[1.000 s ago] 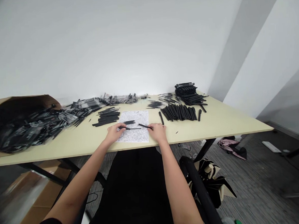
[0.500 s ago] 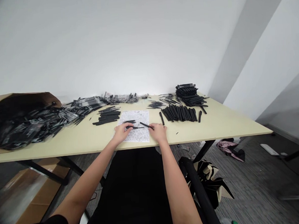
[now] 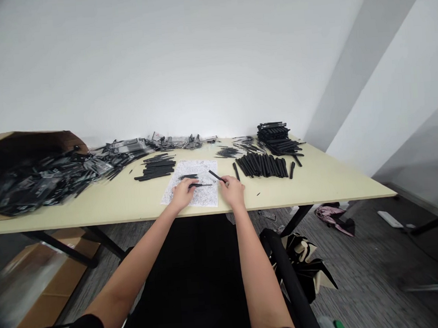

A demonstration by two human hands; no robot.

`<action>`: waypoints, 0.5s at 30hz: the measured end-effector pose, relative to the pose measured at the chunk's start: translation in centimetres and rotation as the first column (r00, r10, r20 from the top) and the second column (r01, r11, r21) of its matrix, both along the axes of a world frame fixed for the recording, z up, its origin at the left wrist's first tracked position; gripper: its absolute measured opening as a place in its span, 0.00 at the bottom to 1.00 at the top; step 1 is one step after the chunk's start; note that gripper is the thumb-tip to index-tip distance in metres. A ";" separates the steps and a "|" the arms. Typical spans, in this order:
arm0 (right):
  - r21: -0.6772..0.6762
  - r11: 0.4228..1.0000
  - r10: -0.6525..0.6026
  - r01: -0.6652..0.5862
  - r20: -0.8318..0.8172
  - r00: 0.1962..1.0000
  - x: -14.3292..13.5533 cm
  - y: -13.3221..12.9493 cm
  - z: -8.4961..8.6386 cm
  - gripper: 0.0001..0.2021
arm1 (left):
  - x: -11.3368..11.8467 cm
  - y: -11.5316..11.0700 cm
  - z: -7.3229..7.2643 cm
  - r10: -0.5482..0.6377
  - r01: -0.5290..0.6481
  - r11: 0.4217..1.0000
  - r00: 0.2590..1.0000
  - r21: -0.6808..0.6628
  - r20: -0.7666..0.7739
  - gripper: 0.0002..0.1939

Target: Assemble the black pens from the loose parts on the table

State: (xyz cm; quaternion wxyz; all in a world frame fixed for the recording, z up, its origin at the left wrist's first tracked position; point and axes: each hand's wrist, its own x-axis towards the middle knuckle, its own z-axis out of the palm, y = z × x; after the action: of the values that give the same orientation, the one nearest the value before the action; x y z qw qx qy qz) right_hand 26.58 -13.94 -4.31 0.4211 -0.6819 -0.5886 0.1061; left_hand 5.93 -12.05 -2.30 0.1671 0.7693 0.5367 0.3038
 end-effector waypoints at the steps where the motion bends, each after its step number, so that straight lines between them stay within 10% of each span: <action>1: 0.019 1.000 -0.009 0.010 -0.034 0.999 0.1 0.2 -0.2 0.15 | -0.1 0.0 0.0 0.015 -0.015 1.000 1.000 -0.006 0.021 0.19; 15: 0.074 0.996 -0.035 0.050 -0.190 0.981 0.6 0.8 -0.8 0.21 | -1.0 1.9 -1.6 0.104 -0.155 0.985 0.889 0.080 0.447 0.15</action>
State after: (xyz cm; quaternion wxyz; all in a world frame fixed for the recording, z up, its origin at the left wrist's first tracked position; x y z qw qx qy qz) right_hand 27.16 -13.14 -5.12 0.5035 -0.6641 -0.5350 0.1383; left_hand 4.93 -10.15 -3.88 0.2196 0.6512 0.5169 0.5104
